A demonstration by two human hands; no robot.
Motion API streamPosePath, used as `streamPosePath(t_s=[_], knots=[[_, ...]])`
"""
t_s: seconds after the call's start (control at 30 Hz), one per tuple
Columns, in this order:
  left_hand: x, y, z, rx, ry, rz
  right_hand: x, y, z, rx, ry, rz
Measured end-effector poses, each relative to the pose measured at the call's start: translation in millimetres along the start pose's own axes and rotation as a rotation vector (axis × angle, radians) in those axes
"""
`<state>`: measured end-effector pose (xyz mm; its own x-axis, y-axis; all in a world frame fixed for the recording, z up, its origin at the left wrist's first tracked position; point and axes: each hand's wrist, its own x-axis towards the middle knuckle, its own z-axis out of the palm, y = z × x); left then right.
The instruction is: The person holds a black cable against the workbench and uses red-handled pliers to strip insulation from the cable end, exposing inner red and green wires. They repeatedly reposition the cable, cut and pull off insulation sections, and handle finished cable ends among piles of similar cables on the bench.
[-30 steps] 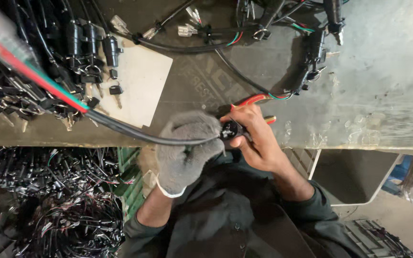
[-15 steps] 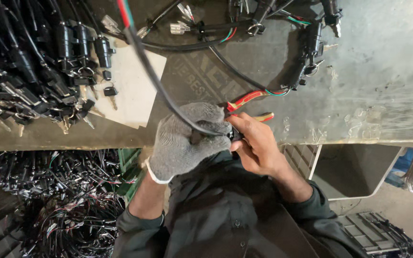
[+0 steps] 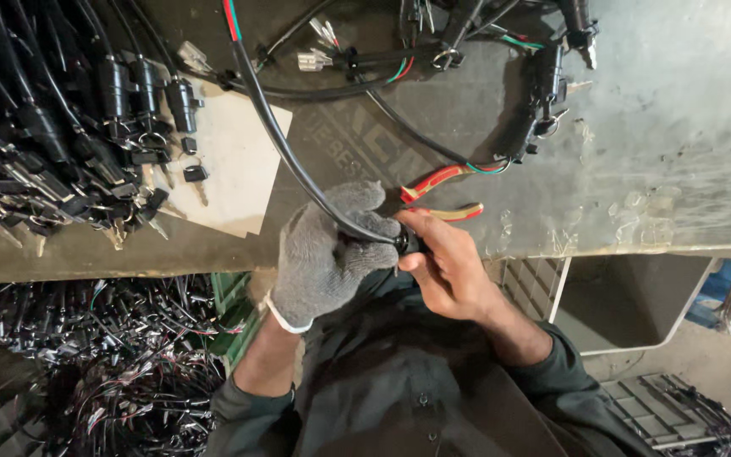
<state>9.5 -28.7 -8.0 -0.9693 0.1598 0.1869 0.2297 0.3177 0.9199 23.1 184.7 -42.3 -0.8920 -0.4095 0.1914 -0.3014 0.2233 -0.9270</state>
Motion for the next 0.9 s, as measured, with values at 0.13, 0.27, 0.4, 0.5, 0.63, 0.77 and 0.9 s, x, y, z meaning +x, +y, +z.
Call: streamPosePath(t_s=[0.13,0.27,0.4,0.5,0.63,0.77,0.9], knots=[[-13,2,8,0.080,-0.015,-0.027,-2,4,-3,0.262,-0.041,0.235],[-17,3,19,0.206,0.112,0.019,7,7,-3,0.340,-0.141,0.392],[-13,-9,18,-0.098,-0.032,0.140,9,-1,4,0.570,0.028,0.337],[-16,-15,16,-0.149,-0.106,0.191,8,-5,5,0.294,-0.168,0.213],[-23,-16,13,-0.126,-0.067,0.114,10,1,1,0.242,-0.187,0.425],[-20,-21,3,-0.459,-0.229,0.023,8,18,-7,0.430,-0.504,0.351],[-20,-21,5,-0.534,-0.211,0.099,-12,36,-4,0.744,-0.615,0.292]])
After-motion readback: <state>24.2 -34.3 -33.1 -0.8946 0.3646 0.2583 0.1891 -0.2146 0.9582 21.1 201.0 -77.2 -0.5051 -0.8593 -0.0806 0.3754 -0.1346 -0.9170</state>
